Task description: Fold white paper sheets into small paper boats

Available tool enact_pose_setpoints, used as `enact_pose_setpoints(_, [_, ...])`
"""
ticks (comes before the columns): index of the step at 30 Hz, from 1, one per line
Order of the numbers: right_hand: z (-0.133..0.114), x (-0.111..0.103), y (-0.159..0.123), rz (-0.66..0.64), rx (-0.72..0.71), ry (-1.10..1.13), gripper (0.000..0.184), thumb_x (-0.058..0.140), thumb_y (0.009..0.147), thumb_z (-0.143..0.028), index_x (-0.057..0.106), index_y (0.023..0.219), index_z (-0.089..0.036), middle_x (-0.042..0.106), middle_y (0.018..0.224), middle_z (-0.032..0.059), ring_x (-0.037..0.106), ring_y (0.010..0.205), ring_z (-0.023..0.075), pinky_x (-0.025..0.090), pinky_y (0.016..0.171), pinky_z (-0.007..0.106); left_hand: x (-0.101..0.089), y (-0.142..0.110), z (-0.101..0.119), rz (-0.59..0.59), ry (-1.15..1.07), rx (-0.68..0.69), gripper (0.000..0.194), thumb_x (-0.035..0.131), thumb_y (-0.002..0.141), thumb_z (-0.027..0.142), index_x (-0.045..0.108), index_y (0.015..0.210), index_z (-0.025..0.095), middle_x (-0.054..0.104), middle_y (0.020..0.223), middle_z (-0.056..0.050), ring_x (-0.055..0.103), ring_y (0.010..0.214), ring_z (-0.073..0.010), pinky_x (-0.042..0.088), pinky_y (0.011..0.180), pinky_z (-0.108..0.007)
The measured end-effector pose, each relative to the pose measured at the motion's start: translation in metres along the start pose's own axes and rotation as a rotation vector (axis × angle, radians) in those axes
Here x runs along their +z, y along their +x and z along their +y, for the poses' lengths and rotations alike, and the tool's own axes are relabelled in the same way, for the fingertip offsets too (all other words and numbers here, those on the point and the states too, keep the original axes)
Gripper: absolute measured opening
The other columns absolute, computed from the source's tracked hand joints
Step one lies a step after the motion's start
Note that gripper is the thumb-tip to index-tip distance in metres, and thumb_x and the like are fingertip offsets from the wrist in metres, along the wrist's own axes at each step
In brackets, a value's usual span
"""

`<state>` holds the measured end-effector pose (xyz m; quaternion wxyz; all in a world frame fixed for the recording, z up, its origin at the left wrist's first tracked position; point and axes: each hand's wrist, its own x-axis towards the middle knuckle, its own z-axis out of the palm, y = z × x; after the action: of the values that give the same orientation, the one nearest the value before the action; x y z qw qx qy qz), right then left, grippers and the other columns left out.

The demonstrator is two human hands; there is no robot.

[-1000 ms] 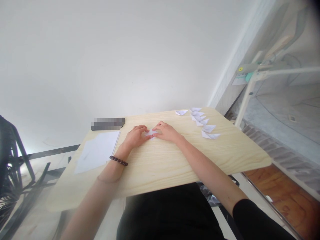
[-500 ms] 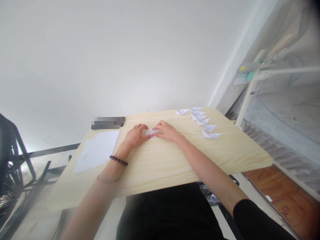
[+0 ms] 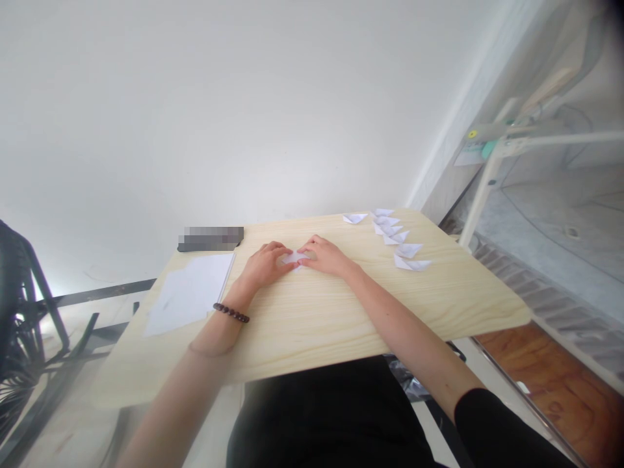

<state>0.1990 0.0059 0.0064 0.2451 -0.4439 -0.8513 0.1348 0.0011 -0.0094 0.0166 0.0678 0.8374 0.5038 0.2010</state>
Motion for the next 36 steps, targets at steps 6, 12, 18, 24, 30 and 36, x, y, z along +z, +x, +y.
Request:
enact_pose_setpoints(6, [-0.0005, -0.0003, -0.0004, -0.004, 0.005, 0.003, 0.034, 0.054, 0.074, -0.043, 0.059, 0.103, -0.025, 0.048, 0.095, 0.0037, 0.050, 0.090, 0.0135, 0.036, 0.085, 0.027, -0.0009, -0.0002, 0.0005, -0.008, -0.002, -0.003, 0.044, 0.046, 0.072, 0.057, 0.059, 0.100, 0.026, 0.053, 0.107, -0.004, 0.048, 0.102, -0.0220, 0.040, 0.084, -0.031])
enact_pose_setpoints(12, [-0.0022, -0.0013, -0.0007, -0.011, 0.013, -0.002, 0.034, 0.055, 0.074, -0.042, 0.059, 0.103, -0.024, 0.047, 0.095, 0.0034, 0.050, 0.091, 0.0132, 0.036, 0.085, 0.026, -0.0007, 0.0000, 0.0005, -0.015, 0.038, 0.006, 0.042, 0.044, 0.074, 0.056, 0.058, 0.101, 0.027, 0.053, 0.108, -0.003, 0.048, 0.102, -0.0201, 0.040, 0.085, -0.030])
enact_pose_setpoints(18, [-0.0005, -0.0005, -0.0008, -0.001, 0.002, 0.001, 0.034, 0.054, 0.074, -0.042, 0.059, 0.103, -0.026, 0.047, 0.095, 0.0032, 0.050, 0.091, 0.0132, 0.036, 0.084, 0.027, -0.0004, -0.0001, -0.0003, -0.019, 0.059, 0.010, 0.045, 0.042, 0.074, 0.058, 0.057, 0.102, 0.027, 0.053, 0.109, -0.003, 0.048, 0.103, -0.0203, 0.041, 0.084, -0.030])
enact_pose_setpoints(24, [-0.0013, -0.0013, -0.0011, -0.004, -0.001, 0.005, 0.034, 0.054, 0.075, -0.042, 0.059, 0.103, -0.026, 0.048, 0.095, 0.0030, 0.050, 0.091, 0.0133, 0.036, 0.084, 0.026, 0.0003, -0.0003, -0.0005, -0.016, 0.058, 0.007, 0.044, 0.043, 0.074, 0.058, 0.057, 0.102, 0.027, 0.053, 0.109, -0.003, 0.048, 0.102, -0.0200, 0.041, 0.084, -0.030])
enact_pose_setpoints(30, [-0.0008, -0.0008, -0.0003, -0.011, 0.008, 0.006, 0.034, 0.054, 0.074, -0.042, 0.059, 0.103, -0.026, 0.048, 0.095, 0.0030, 0.050, 0.091, 0.0135, 0.036, 0.085, 0.027, -0.0004, -0.0002, -0.0009, -0.018, 0.055, 0.013, 0.044, 0.042, 0.074, 0.058, 0.057, 0.102, 0.027, 0.052, 0.109, -0.002, 0.048, 0.102, -0.0199, 0.041, 0.083, -0.030])
enact_pose_setpoints(36, [0.0004, 0.0004, -0.0003, -0.001, -0.003, 0.006, 0.034, 0.054, 0.074, -0.043, 0.059, 0.103, -0.026, 0.048, 0.094, 0.0028, 0.050, 0.090, 0.0135, 0.036, 0.084, 0.027, 0.0006, 0.0003, -0.0011, -0.019, 0.054, 0.006, 0.044, 0.042, 0.074, 0.058, 0.058, 0.102, 0.027, 0.053, 0.109, -0.002, 0.047, 0.102, -0.0200, 0.041, 0.084, -0.031])
